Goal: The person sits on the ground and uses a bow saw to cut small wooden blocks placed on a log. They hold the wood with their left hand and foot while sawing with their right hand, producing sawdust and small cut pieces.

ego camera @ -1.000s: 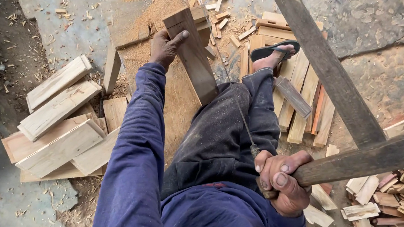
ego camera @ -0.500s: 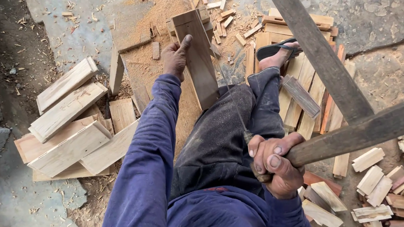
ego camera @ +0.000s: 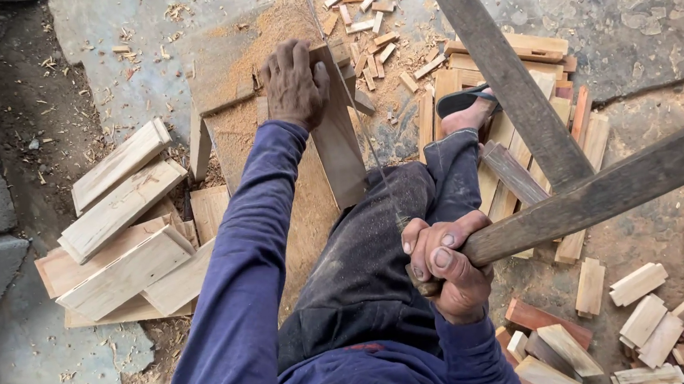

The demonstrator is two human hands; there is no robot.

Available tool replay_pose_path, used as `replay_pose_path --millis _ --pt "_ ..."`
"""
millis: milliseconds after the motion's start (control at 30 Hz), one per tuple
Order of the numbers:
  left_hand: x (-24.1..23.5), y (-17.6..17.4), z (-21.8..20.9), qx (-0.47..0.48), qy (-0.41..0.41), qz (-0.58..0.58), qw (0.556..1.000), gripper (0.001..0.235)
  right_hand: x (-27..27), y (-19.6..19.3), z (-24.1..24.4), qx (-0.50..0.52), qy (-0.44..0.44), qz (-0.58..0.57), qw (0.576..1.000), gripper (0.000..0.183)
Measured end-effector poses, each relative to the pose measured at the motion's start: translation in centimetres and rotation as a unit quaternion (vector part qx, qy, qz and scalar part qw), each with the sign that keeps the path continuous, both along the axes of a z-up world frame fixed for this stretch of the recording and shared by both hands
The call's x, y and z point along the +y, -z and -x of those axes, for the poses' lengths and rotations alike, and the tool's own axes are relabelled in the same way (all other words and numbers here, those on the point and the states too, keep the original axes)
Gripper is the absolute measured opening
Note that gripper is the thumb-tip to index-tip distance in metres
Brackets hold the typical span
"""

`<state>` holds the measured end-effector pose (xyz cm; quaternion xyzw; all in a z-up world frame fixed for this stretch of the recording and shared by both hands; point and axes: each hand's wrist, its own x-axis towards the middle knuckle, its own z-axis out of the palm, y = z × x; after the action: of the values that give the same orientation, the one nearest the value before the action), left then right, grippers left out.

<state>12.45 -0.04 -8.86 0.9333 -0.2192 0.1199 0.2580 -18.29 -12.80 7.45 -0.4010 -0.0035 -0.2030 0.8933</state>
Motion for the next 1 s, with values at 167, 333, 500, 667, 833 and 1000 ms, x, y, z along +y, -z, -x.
replay_pose_path --millis 167,333,500,667,833,1000 --pt "-0.1 1.2 0.8 -0.046 -0.018 0.023 0.998 0.040 -0.3 0.8 -1.1 0.003 0.006 -0.012 1.000 0.019" --pt "0.2 2.0 0.3 0.026 -0.027 0.089 0.995 0.035 -0.3 1.9 -3.1 0.012 0.011 -0.039 0.999 0.019" --pt "-0.1 4.8 -0.2 -0.019 -0.097 0.252 0.963 0.030 -0.2 2.8 -5.0 0.009 0.016 -0.068 0.997 0.017" --pt "0.1 5.3 -1.3 0.059 -0.112 0.323 0.938 0.058 -0.4 4.3 -6.1 0.004 0.011 -0.087 0.996 0.016" --pt "0.0 4.8 -1.1 0.140 -0.111 0.350 0.920 0.045 -0.2 4.9 -6.3 0.002 0.007 -0.111 0.994 0.016" --pt "-0.1 4.4 -1.0 0.125 -0.117 0.345 0.923 0.043 -0.3 5.1 -5.6 0.004 0.011 -0.143 0.990 0.015"
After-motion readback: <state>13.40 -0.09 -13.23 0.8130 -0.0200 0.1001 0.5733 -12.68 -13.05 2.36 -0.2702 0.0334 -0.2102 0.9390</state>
